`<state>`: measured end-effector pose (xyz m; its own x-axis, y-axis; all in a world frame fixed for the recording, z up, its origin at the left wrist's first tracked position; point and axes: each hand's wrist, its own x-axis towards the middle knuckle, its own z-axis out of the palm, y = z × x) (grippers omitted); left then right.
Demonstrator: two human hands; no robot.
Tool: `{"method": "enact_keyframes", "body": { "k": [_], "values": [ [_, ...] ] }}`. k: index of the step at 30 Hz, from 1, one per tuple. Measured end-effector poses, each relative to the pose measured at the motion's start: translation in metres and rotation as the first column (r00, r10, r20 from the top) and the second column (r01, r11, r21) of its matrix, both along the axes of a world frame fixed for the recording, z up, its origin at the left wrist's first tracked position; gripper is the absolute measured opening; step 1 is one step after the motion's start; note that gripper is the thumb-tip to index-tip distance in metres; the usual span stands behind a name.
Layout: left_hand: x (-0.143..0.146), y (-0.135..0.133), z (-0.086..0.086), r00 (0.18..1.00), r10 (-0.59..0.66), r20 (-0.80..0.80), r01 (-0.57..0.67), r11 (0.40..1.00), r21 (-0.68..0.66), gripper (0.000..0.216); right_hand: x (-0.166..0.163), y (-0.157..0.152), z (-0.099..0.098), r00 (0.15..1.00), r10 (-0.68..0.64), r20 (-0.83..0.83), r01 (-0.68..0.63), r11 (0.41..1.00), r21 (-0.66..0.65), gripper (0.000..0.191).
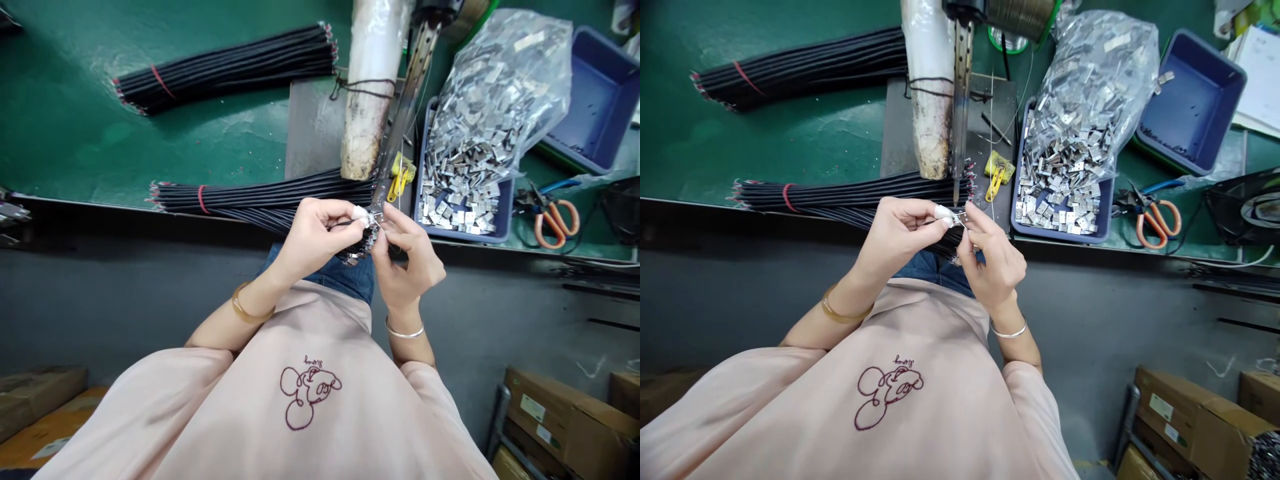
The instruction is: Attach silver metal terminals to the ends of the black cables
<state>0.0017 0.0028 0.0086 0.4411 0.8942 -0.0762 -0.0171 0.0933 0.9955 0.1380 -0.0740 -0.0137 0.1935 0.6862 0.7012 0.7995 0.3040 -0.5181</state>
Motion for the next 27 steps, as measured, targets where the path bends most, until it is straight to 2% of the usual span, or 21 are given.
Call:
{"method": "enact_keyframes", "body": {
  "k": [4, 13, 20, 27],
  "values": [
    [0.003, 0.003, 0.0, 1.0, 0.013, 0.016, -0.013, 1.0, 0.01, 0.013, 0.002, 0.003, 0.001, 0.998, 0.02, -0.059, -0.024, 0.998, -0.063, 0.007],
    [0.008, 0.008, 0.002, 0.998, 0.044, 0.046, -0.045, 0.999, 0.016, 0.014, 0.004, 0.012, 0.002, 0.993, 0.035, -0.111, -0.044, 0.996, -0.074, 0.006],
    [0.006, 0.009, 0.005, 0.999, 0.041, 0.026, -0.041, 0.999, 0.017, 0.013, 0.002, 0.012, 0.01, 0.998, 0.024, -0.057, -0.028, 0.997, -0.069, 0.007],
    [0.004, 0.007, 0.003, 0.999, -0.031, -0.045, 0.033, 0.999, 0.043, 0.016, 0.005, 0.011, 0.009, 0.999, 0.025, -0.036, -0.027, 0.997, -0.067, 0.011]
  ]
}}
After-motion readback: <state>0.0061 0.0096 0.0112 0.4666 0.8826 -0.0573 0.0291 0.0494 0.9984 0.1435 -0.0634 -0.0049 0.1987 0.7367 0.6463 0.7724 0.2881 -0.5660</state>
